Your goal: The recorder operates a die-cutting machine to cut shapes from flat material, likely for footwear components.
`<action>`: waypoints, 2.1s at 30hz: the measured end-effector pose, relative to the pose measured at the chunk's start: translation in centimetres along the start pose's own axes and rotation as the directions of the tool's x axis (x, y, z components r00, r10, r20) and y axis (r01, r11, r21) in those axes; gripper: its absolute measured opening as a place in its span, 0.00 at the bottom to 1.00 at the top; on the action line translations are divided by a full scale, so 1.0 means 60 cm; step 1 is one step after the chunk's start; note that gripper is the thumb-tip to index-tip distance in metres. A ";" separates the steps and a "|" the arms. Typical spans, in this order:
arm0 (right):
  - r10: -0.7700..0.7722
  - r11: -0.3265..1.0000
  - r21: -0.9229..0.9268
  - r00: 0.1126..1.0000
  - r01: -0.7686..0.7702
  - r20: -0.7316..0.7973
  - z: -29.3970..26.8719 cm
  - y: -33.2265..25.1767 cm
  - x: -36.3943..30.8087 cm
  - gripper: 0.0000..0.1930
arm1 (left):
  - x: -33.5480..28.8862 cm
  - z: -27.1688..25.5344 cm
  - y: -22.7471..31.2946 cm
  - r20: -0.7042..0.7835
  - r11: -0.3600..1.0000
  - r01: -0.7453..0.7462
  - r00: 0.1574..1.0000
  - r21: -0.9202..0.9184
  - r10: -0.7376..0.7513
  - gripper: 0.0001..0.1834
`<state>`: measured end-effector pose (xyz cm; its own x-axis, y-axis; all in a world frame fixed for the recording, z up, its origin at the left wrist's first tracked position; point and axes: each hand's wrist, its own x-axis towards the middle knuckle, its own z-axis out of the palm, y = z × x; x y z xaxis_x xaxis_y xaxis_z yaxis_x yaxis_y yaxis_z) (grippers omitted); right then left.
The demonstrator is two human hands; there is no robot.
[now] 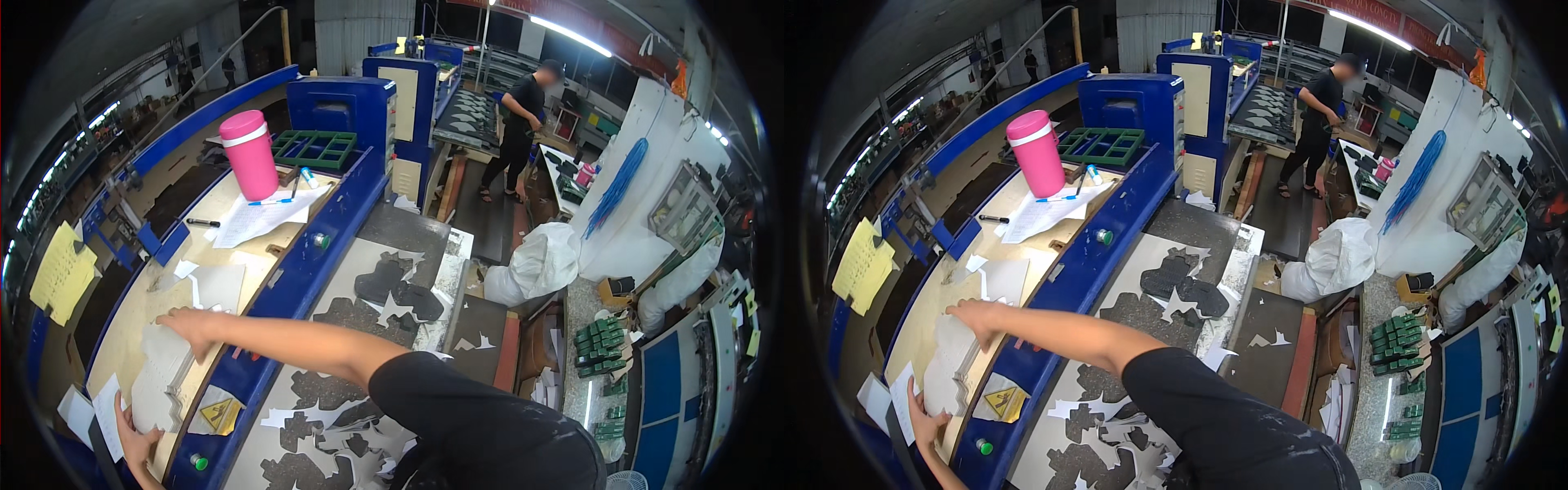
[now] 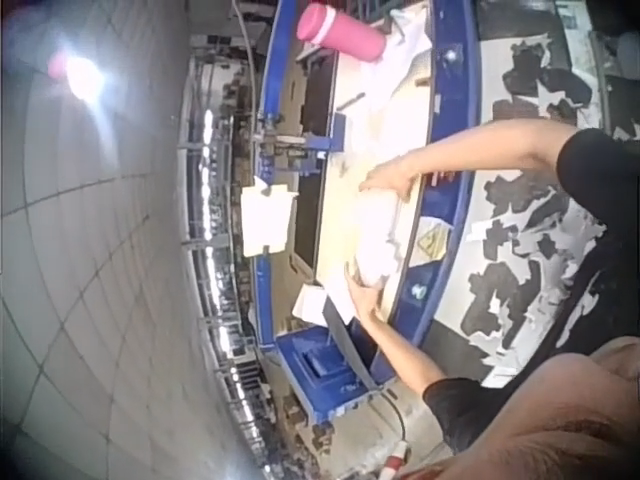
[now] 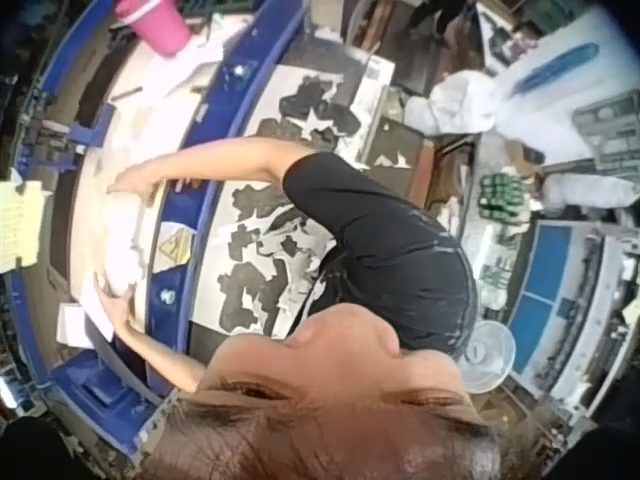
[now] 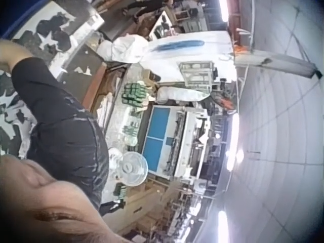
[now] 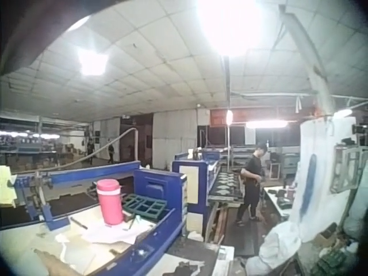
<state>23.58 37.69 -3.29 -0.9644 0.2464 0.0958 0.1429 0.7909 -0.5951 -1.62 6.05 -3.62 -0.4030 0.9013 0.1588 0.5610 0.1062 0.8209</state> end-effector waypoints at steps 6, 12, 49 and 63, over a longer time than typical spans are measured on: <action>-0.337 0.919 -0.040 0.726 0.393 -0.600 0.077 -0.004 -0.324 0.37 | -0.221 0.087 0.002 -0.677 0.885 -0.077 0.615 0.460 0.405 0.45; 0.315 0.856 0.161 0.249 -0.491 -0.916 0.192 0.304 -0.717 0.31 | -0.423 0.579 0.147 -0.525 0.949 0.211 0.849 0.236 -0.058 0.18; 0.447 0.884 0.061 0.802 -0.463 -0.396 0.105 0.510 -0.862 0.55 | -0.524 1.026 0.051 0.174 0.927 0.358 0.911 0.112 -0.373 0.19; 0.651 0.756 0.285 0.632 -0.589 -0.420 0.082 0.472 -0.794 0.41 | -0.550 1.051 0.101 0.078 0.885 0.459 0.882 0.080 -0.465 0.18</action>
<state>72.49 45.58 -28.61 -0.4234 0.9059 0.0082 0.6132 0.2932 -0.7335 60.70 3.45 -38.47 -0.5596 0.7783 -0.2847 0.3693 0.5417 0.7551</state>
